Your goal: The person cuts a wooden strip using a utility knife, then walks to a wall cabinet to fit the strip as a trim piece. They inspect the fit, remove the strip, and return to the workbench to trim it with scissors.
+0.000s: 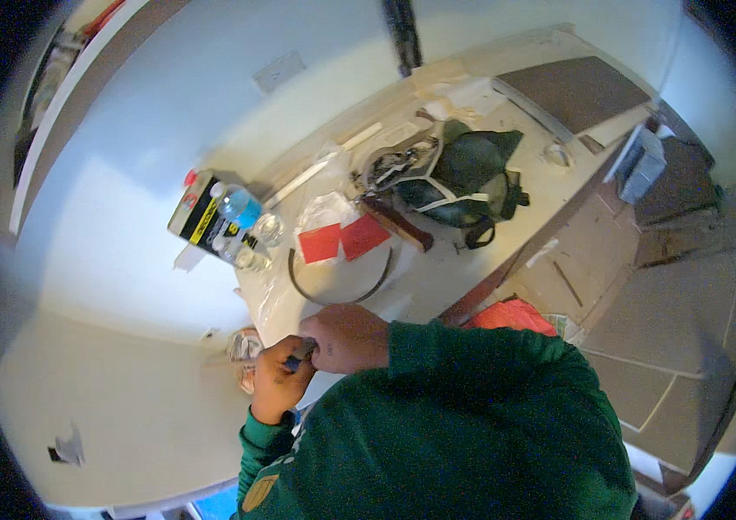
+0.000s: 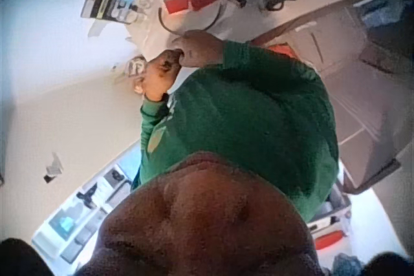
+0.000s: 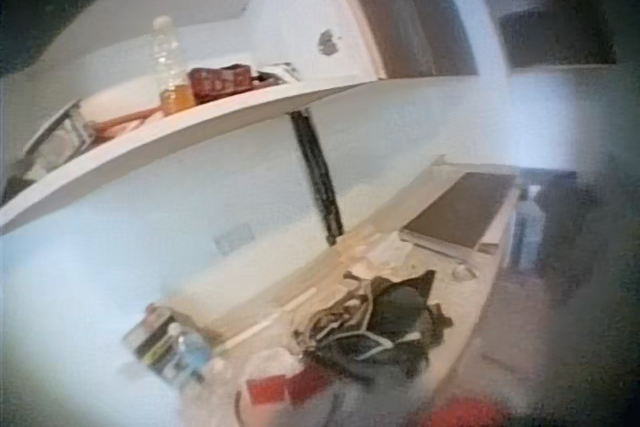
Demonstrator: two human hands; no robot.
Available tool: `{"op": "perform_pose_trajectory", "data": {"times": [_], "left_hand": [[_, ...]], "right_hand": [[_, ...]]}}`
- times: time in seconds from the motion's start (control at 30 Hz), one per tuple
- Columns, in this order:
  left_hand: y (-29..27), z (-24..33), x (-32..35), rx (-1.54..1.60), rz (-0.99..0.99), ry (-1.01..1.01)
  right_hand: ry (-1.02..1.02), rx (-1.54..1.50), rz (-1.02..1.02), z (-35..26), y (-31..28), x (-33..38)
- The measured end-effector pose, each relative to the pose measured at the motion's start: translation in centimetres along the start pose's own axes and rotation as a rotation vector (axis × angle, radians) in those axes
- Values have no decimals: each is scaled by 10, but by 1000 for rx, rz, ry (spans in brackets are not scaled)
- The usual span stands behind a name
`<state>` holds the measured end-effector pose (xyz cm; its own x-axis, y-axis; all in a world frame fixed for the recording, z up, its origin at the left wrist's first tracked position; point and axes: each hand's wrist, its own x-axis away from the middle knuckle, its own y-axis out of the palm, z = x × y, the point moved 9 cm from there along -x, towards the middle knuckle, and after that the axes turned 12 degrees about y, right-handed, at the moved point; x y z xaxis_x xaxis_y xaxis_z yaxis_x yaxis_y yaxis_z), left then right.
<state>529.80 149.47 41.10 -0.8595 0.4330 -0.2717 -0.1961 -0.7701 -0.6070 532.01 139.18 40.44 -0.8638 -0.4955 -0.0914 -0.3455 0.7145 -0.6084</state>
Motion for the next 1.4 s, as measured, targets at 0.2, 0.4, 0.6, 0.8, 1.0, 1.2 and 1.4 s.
{"op": "perform_pose_trajectory", "data": {"times": [0.2, 0.4, 0.6, 0.8, 1.0, 1.2, 1.4], "left_hand": [[13, -3, 9, -36, 55, -134], [27, 14, 23, -131, 240, -117], [19, 41, 83, -418, 451, -286], [13, 89, 176, -334, 750, -465], [22, 154, 277, -317, 1019, -646], [37, 187, 388, -409, 1191, -819], [75, 210, 569, -516, 1313, -1083]], "right_hand": [[-44, -44, -108, 6, -10, 5], [-168, -104, -215, 8, -19, 15], [200, -565, -363, 65, -29, 44], [355, -396, -691, 125, 30, 81], [-19, 45, -1090, 107, 120, 135], [-15, 207, -1277, 138, 206, 177], [-46, 506, -1380, 255, 301, 228]]}}
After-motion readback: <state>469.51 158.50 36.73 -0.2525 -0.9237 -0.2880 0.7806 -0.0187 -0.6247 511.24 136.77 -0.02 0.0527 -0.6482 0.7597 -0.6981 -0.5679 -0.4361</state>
